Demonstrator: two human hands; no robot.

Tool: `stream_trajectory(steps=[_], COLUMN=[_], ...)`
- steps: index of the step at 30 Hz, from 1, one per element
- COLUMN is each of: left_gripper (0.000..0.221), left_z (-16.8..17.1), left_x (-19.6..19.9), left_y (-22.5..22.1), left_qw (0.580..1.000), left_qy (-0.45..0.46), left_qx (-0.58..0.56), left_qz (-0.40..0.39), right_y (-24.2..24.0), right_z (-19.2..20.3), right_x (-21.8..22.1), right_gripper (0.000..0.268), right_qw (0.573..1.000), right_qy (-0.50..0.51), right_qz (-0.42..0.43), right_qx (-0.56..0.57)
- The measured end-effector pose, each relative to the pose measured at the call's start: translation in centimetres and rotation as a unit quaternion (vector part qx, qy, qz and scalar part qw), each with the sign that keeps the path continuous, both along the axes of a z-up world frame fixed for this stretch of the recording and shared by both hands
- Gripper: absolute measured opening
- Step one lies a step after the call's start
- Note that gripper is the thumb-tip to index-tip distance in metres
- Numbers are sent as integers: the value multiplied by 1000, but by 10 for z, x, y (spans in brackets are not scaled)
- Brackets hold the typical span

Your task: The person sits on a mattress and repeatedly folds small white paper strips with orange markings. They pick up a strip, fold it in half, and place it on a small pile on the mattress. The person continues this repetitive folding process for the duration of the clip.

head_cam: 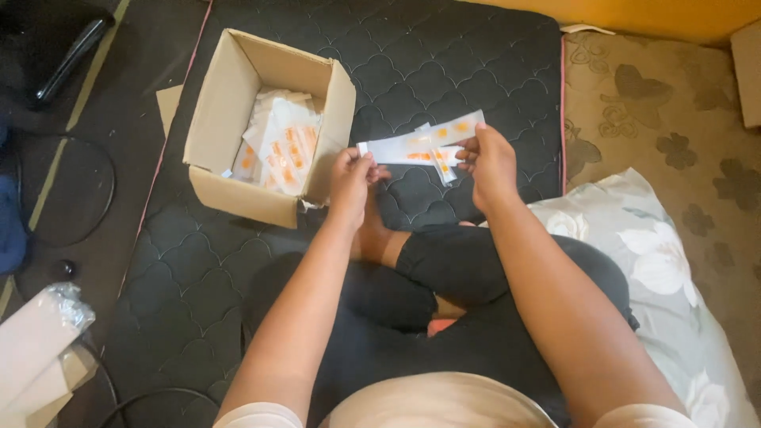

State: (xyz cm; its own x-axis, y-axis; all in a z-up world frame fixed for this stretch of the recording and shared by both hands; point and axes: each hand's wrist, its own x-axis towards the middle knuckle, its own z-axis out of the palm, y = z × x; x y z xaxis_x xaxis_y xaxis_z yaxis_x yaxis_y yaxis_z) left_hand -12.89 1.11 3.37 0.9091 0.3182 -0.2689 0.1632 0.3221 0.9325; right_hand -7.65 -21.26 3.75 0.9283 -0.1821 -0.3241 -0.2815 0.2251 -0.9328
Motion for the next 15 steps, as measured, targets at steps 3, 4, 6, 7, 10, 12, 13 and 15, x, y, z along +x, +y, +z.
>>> stream_trajectory(steps=[3,4,6,7,10,12,13,15], left_gripper=[7,7,7,8,11,13,13,14], left_z=[3,-5,-2,8,32,39,37,46], left_x=[2,7,11,11,3,0,0,-7], left_y=[7,10,14,14,11,7,5,-1], left_qw=[1000,999,998,997,994,991,990,990], left_qy=[9,14,15,16,27,38,36,31], left_qx=[24,45,68,79,110,132,134,138], left_qz=[13,12,12,14,9,2,2,2], right_y=[6,4,0,-3,-13,-19,-22,-29], right_z=[27,25,24,26,30,32,32,24], right_x=[-4,-1,3,3,-6,-15,-19,-22], right_gripper=[31,30,29,29,27,26,24,22], right_qw=[1000,999,997,996,994,995,994,994], right_qy=[0,-13,-31,-32,-23,-14,-18,-25], right_qz=[1,17,35,45,52,49,41,33], right_qx=[-18,-40,-61,-76,-92,-91,-99,-104])
